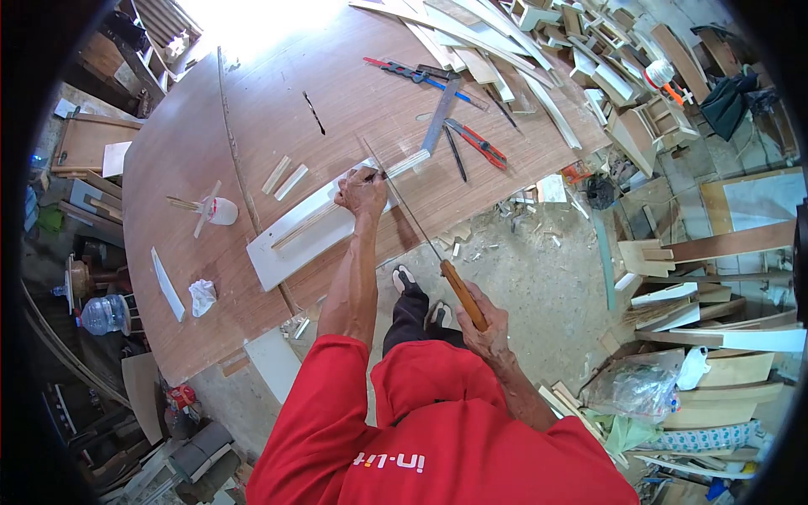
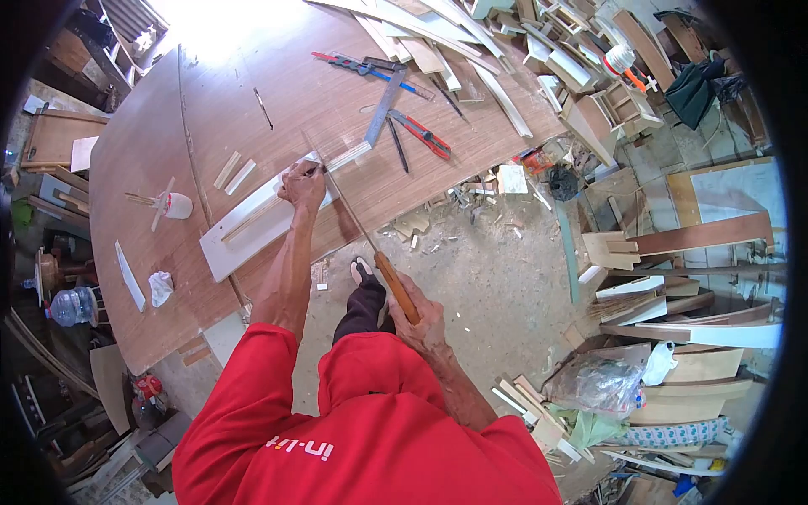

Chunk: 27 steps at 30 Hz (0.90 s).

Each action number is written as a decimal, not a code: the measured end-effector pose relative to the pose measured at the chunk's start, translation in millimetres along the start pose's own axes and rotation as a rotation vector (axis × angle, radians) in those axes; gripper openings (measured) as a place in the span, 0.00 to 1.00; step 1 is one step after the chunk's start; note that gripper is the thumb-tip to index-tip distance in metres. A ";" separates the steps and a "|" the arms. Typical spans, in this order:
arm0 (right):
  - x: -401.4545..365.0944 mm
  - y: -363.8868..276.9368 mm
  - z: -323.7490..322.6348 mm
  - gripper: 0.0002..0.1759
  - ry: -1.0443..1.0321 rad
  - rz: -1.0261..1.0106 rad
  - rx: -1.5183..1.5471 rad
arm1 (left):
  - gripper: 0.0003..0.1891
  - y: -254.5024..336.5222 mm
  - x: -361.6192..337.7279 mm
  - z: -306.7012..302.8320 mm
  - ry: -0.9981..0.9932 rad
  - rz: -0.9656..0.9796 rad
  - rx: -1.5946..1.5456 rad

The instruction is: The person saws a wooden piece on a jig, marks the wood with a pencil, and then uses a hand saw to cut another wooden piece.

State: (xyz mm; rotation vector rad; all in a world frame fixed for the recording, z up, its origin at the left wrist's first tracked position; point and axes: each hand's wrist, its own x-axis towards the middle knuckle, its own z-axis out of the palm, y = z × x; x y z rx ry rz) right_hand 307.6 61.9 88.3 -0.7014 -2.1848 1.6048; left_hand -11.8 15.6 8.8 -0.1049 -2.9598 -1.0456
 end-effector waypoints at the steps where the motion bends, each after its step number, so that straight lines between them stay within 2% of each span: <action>1: -2.1 -0.2 -1.8 0.23 0.000 -0.011 -0.005 | 0.09 -0.6 0.5 0.4 0.005 -0.002 -0.002; 11: 22.6 -5.7 6.9 0.23 -0.039 0.036 -0.015 | 0.08 -2.0 -1.6 3.2 0.035 0.050 0.001; 13: 11.9 -11.7 -1.2 0.23 -0.078 0.127 0.028 | 0.08 -2.3 -0.9 2.5 0.048 0.053 -0.001; 15: -6.8 0.0 -7.0 0.23 -0.057 0.096 0.008 | 0.07 0.2 -0.3 -2.2 -0.056 0.006 0.017; 19: -13.0 4.5 -7.5 0.23 0.008 -0.004 -0.014 | 0.07 -1.4 -1.1 1.4 -0.007 0.032 0.028; 25: 21.8 -12.0 3.0 0.24 -0.090 0.143 -0.055 | 0.07 0.7 -0.9 -3.4 -0.023 0.037 0.025; 27: 13.0 -8.6 0.8 0.25 -0.073 0.088 -0.013 | 0.09 0.2 -1.4 -2.2 -0.021 0.036 0.039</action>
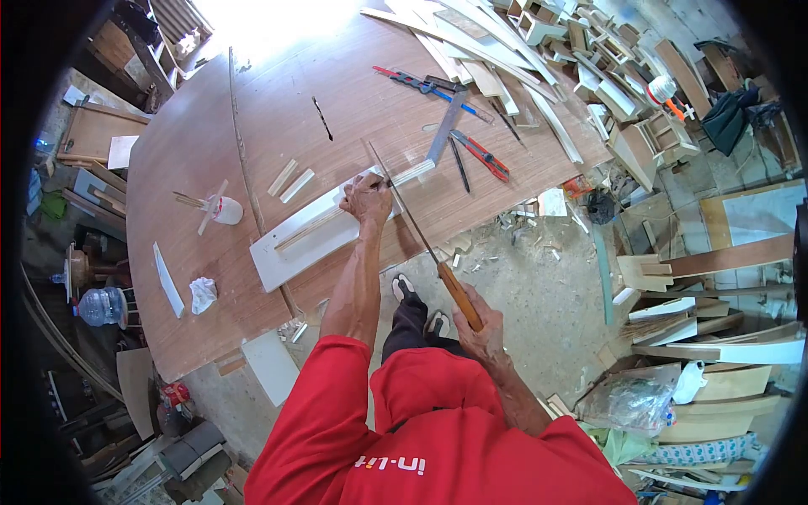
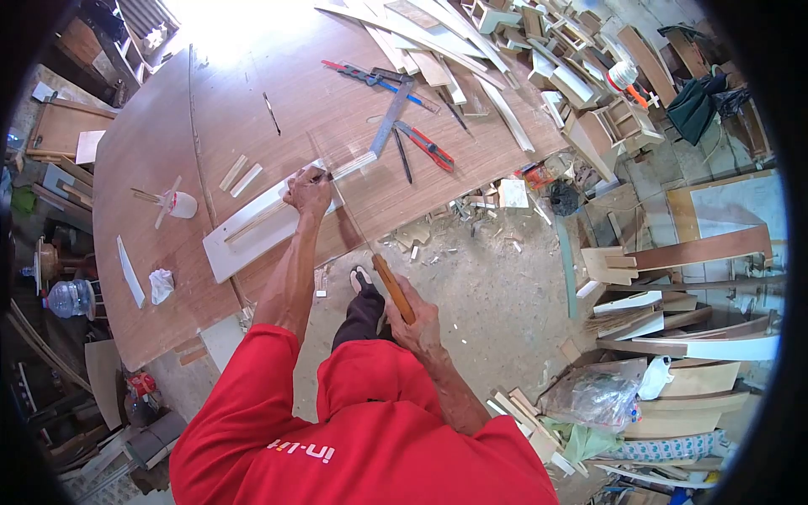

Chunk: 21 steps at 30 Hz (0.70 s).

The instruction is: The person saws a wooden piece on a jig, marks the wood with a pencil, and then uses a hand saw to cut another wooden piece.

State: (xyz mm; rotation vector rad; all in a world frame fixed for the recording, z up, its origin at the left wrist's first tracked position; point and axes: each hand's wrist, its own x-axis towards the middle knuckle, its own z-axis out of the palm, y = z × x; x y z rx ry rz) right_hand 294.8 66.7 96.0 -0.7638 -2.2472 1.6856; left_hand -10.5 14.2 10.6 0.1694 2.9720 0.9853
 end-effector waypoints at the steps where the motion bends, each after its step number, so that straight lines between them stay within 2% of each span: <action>1: -7.1 4.0 -1.6 0.25 0.013 -0.053 0.039 | 0.09 0.0 -0.5 1.0 0.002 -0.001 -0.003; 2: -15.2 11.8 -3.1 0.25 0.010 -0.056 0.037 | 0.08 0.1 -0.7 1.5 0.010 -0.003 -0.007; 4: -24.6 19.4 -5.6 0.25 0.094 -0.203 -0.021 | 0.08 -0.1 -0.1 0.3 0.023 -0.007 -0.013; 5: -24.8 17.6 -6.9 0.25 0.093 -0.204 -0.022 | 0.08 0.3 -0.6 -0.3 0.012 -0.008 -0.017; 7: -24.4 9.1 -9.5 0.23 0.034 0.051 0.036 | 0.08 0.4 -0.6 1.1 0.001 -0.007 -0.023; 11: -3.2 -1.8 -4.0 0.24 0.015 0.064 -0.037 | 0.07 -2.6 0.3 4.5 0.018 0.016 0.013; 16: -30.3 0.0 -12.3 0.21 0.073 -0.079 0.052 | 0.07 -2.8 -0.7 2.9 0.052 0.022 0.002; 21: -11.7 18.6 -2.5 0.23 0.089 -0.093 -0.024 | 0.08 2.1 -1.5 -3.0 -0.003 0.008 -0.024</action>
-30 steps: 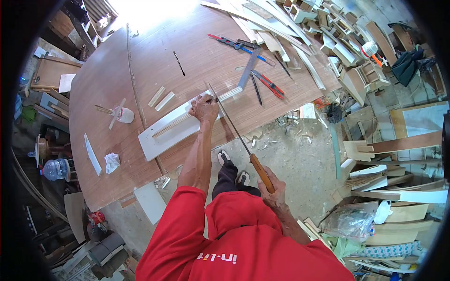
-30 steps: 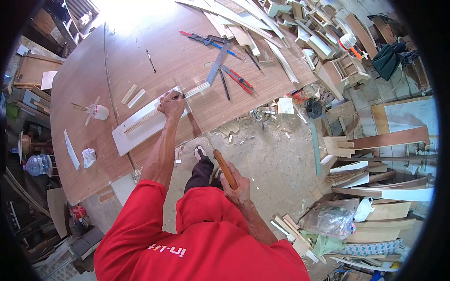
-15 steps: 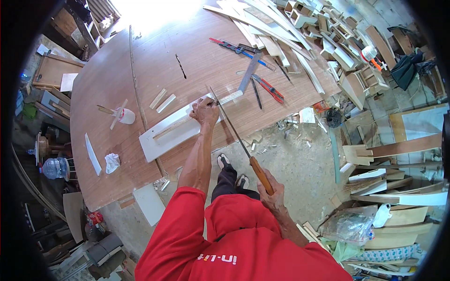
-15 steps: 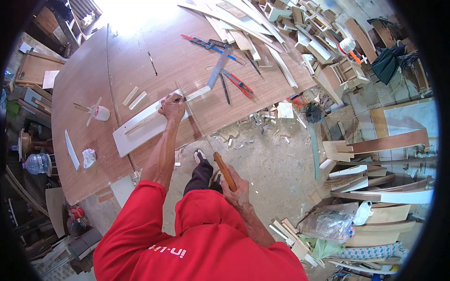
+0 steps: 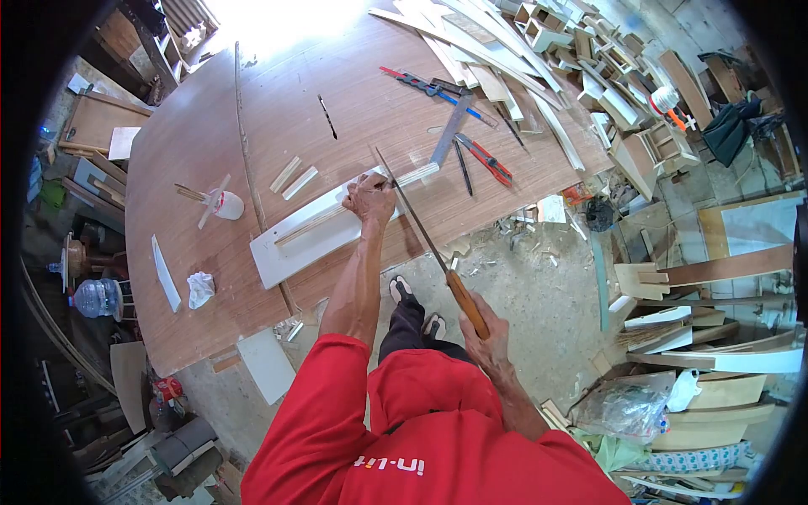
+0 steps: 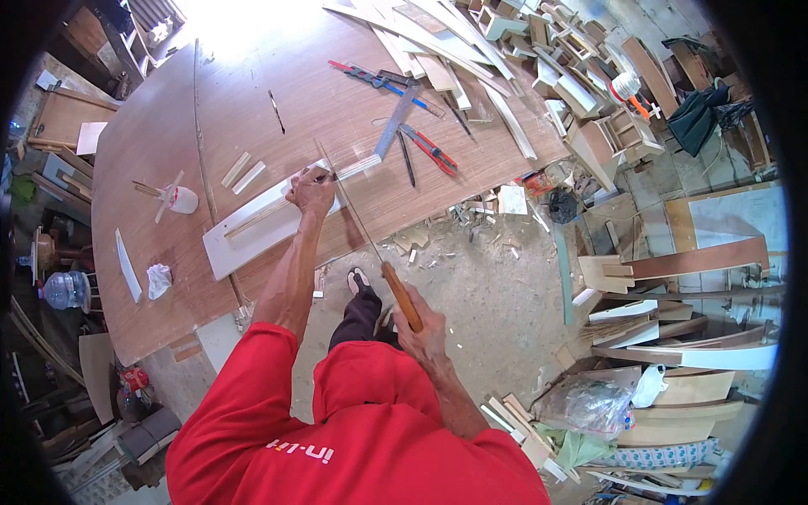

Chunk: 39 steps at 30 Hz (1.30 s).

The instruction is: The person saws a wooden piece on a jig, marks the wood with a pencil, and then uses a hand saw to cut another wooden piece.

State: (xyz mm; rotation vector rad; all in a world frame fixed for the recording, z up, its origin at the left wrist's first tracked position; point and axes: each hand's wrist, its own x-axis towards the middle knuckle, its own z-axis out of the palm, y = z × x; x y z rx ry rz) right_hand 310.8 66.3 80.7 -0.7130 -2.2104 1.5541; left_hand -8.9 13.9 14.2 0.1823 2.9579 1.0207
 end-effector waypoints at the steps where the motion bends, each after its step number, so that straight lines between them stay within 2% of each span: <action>1: 11.7 -1.9 5.4 0.23 -0.021 0.004 -0.027 | 0.08 0.3 0.0 -0.4 0.002 0.001 0.001; 2: 23.1 -9.3 10.2 0.23 -0.021 0.004 -0.025 | 0.08 0.5 -0.3 -0.7 0.001 -0.005 -0.002; 4: 39.8 -23.7 15.5 0.24 -0.101 0.151 -0.036 | 0.08 1.7 0.1 -0.9 0.001 -0.007 -0.005; 8: 37.2 -13.8 18.7 0.23 -0.079 0.147 0.027 | 0.08 1.4 0.7 0.6 -0.025 -0.041 0.016; 10: 23.7 -7.3 14.8 0.24 -0.023 -0.002 -0.020 | 0.08 0.4 1.5 0.4 -0.027 -0.045 0.015; 14: -10.3 -12.4 -5.4 0.23 -0.065 0.114 -0.001 | 0.08 2.2 0.2 1.7 -0.008 -0.050 0.031; 16: -18.2 -12.5 -10.1 0.23 -0.027 0.007 0.032 | 0.08 2.7 0.5 1.5 -0.007 -0.047 0.029; 23: 18.0 -12.7 6.9 0.23 -0.072 0.118 -0.055 | 0.07 -2.9 0.1 5.3 0.031 -0.008 -0.001; 26: 22.2 -17.0 8.3 0.23 -0.024 0.017 -0.018 | 0.07 -1.0 0.4 5.2 0.038 0.000 -0.003; 28: 7.6 -14.8 -1.3 0.24 -0.079 0.141 -0.018 | 0.07 0.5 -0.3 3.7 0.032 -0.008 0.000; 29: -1.8 -10.7 -5.2 0.24 -0.081 0.141 -0.020 | 0.07 1.3 -0.6 3.7 0.033 -0.010 0.010; 31: -15.8 -3.8 -9.7 0.24 0.006 -0.011 -0.014 | 0.07 1.4 -0.1 1.0 0.036 -0.018 0.022; 33: -17.1 -0.1 -9.7 0.23 0.010 -0.016 -0.026 | 0.09 3.0 0.5 -1.7 -0.063 -0.054 -0.006; 36: 3.9 -11.1 -5.2 0.23 -0.017 0.016 -0.058 | 0.06 -3.1 1.9 6.9 0.027 -0.009 0.020; 39: 27.1 -22.1 6.3 0.23 -0.053 0.099 -0.047 | 0.06 -2.0 0.7 3.1 0.003 -0.003 0.024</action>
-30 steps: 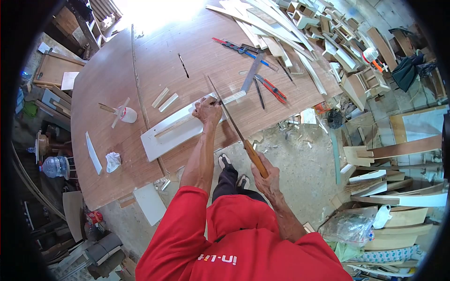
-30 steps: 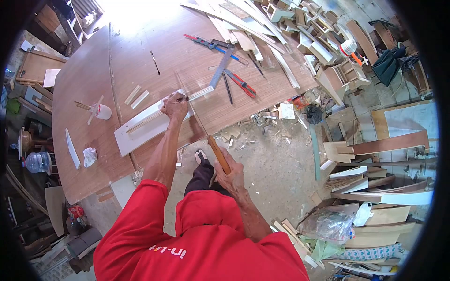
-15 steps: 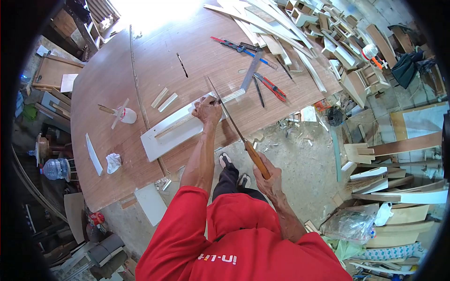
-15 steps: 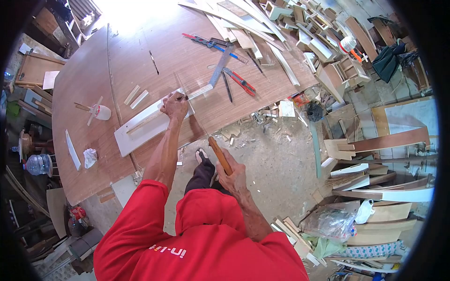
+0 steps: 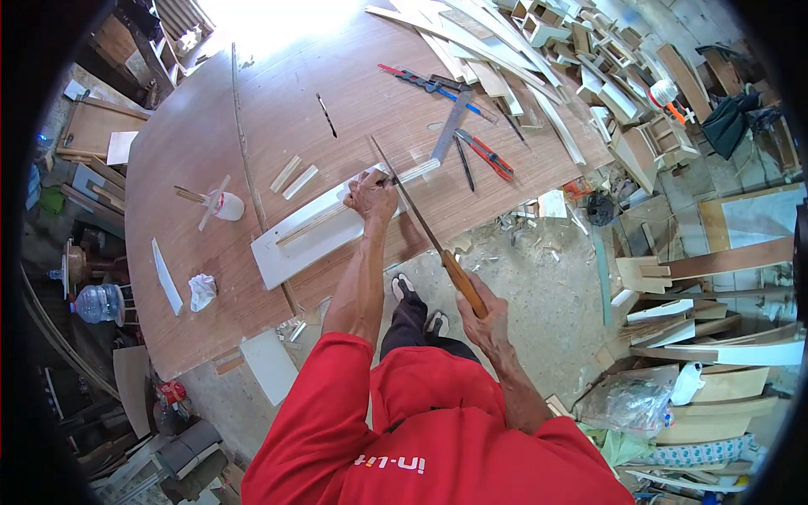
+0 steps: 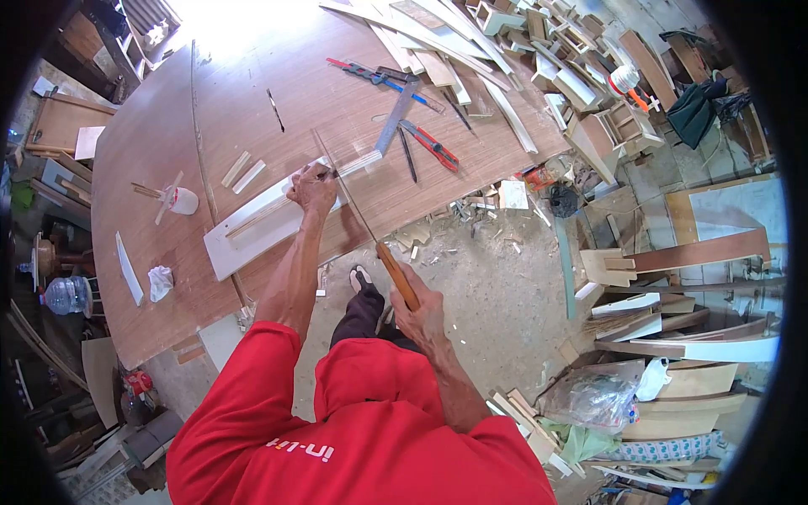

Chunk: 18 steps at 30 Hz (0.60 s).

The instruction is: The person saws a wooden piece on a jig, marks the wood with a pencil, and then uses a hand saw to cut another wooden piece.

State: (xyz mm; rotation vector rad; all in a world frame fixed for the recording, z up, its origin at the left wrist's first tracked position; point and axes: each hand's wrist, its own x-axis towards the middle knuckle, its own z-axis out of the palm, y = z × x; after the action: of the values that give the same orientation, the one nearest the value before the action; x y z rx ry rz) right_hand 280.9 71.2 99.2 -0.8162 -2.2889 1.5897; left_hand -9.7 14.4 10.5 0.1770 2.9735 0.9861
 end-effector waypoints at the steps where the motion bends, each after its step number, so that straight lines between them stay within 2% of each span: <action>1: 3.1 -1.7 2.1 0.22 -0.014 0.035 0.034 | 0.06 0.3 0.3 0.8 -0.001 0.003 0.000; 2: 1.6 1.4 2.5 0.22 -0.013 0.033 0.035 | 0.07 0.4 1.3 1.1 -0.003 -0.003 -0.009; 4: -10.9 13.6 -0.7 0.23 0.041 -0.101 0.011 | 0.07 1.1 0.9 0.3 -0.006 -0.015 -0.018; 10: -42.8 19.8 -17.6 0.23 0.077 -0.104 0.001 | 0.07 3.2 -2.5 -0.6 0.002 -0.009 -0.011; 13: -16.6 14.2 -7.0 0.23 0.023 -0.035 0.012 | 0.07 4.8 -1.8 -6.1 -0.005 0.004 -0.038; 18: 37.3 9.9 21.9 0.24 0.036 -0.126 0.010 | 0.07 1.2 -0.4 -0.8 -0.001 -0.004 -0.026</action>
State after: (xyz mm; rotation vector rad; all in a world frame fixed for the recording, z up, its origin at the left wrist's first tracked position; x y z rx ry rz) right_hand 242.7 77.6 77.4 -0.6785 -2.2574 1.5189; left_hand -9.2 14.8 11.8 0.1715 2.9573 1.0240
